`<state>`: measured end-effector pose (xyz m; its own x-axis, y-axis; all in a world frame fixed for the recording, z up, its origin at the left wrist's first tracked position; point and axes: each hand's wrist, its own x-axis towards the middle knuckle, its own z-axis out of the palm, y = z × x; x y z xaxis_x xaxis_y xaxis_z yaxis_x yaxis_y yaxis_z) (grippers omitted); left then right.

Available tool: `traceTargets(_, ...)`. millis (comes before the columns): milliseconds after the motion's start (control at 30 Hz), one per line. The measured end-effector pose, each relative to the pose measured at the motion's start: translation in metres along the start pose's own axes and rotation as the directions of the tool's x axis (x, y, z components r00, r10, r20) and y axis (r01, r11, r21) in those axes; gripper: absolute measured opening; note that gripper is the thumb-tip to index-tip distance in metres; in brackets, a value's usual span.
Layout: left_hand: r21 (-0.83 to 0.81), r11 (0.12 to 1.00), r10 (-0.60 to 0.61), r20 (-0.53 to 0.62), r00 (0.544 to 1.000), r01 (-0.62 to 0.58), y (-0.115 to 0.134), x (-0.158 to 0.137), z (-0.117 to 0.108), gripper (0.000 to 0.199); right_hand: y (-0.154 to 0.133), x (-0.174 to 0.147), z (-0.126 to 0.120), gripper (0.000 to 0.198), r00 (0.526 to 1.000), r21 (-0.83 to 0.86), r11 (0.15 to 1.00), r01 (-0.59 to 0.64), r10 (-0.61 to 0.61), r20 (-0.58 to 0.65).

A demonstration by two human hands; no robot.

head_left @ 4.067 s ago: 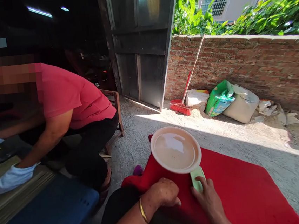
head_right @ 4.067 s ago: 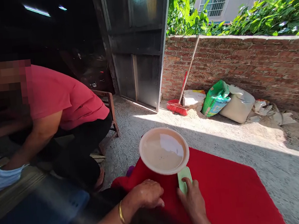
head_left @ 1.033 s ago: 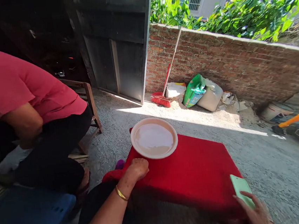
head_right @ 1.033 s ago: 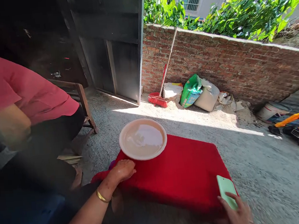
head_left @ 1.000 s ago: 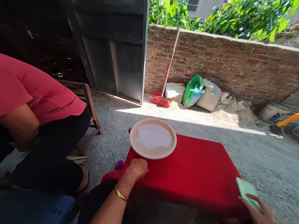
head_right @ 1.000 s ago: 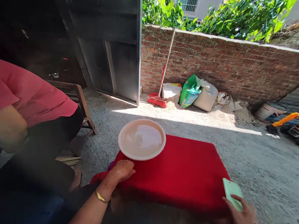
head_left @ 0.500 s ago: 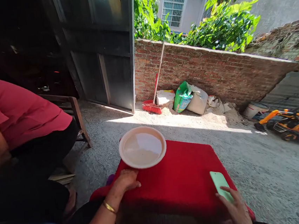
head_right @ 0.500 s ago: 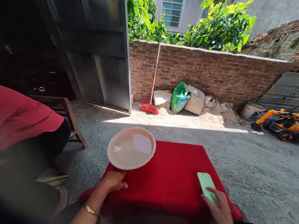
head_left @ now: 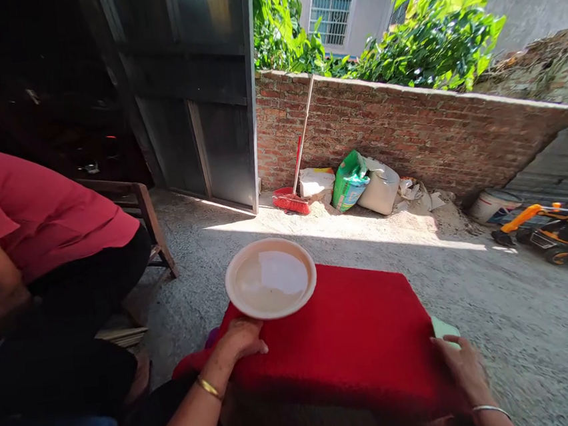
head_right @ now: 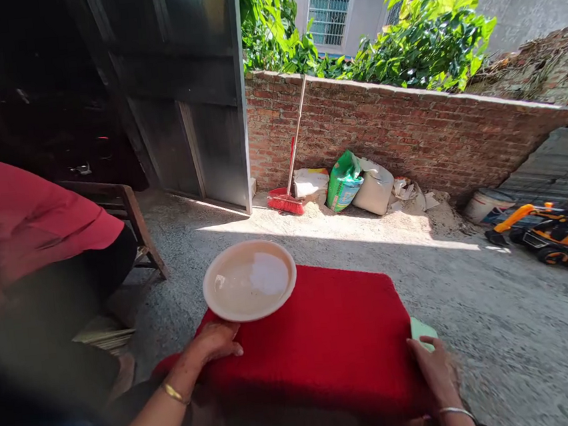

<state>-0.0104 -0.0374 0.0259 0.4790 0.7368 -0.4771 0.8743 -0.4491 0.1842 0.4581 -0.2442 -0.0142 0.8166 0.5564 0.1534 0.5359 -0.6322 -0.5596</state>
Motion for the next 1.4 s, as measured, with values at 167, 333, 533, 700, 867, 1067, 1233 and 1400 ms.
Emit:
traceTargets(167,-0.006,1.0,-0.003,0.006,1.0,0.003,0.002,-0.002,-0.001,0.081,-0.043,-0.055,0.027,0.046,0.897,0.22,0.933,0.286,-0.341,0.28)
traceTargets(333,0.01,1.0,-0.001,0.016,1.0,0.001,0.002,-0.004,0.0,0.077,-0.033,-0.011,0.012,0.063,0.998,0.133,0.991,0.025,-0.032,0.052)
traceTargets(533,-0.016,1.0,0.006,0.034,0.999,-0.005,0.003,-0.006,-0.001,0.074,-0.055,-0.006,0.042,0.056,0.978,-0.05,0.982,-0.185,0.188,0.086)
traceTargets(700,-0.042,0.999,-0.007,0.013,1.0,0.007,0.002,-0.005,0.005,0.077,-0.149,-0.107,0.092,0.034,0.765,0.385,0.871,0.307,-0.466,0.445)
traceTargets(867,-0.067,0.998,0.003,-0.018,1.0,-0.004,0.001,-0.003,0.013,0.072,-0.145,-0.061,0.079,0.042,0.799,0.434,0.854,0.285,-0.462,0.386)
traceTargets(1067,-0.118,0.993,-0.013,0.0,1.0,0.013,0.01,-0.01,0.005,0.075,-0.091,0.066,0.039,0.065,0.959,-0.114,0.964,-0.239,0.252,0.128)
traceTargets(1233,-0.114,0.993,-0.02,-0.014,1.0,0.018,0.01,-0.012,0.001,0.077,-0.145,0.013,0.088,0.073,0.962,-0.038,0.999,-0.029,0.038,0.269)
traceTargets(1400,-0.096,0.995,-0.02,0.008,1.0,0.021,0.008,-0.009,0.004,0.075,-0.18,-0.032,0.131,0.052,0.83,0.288,0.919,0.268,-0.372,0.416)
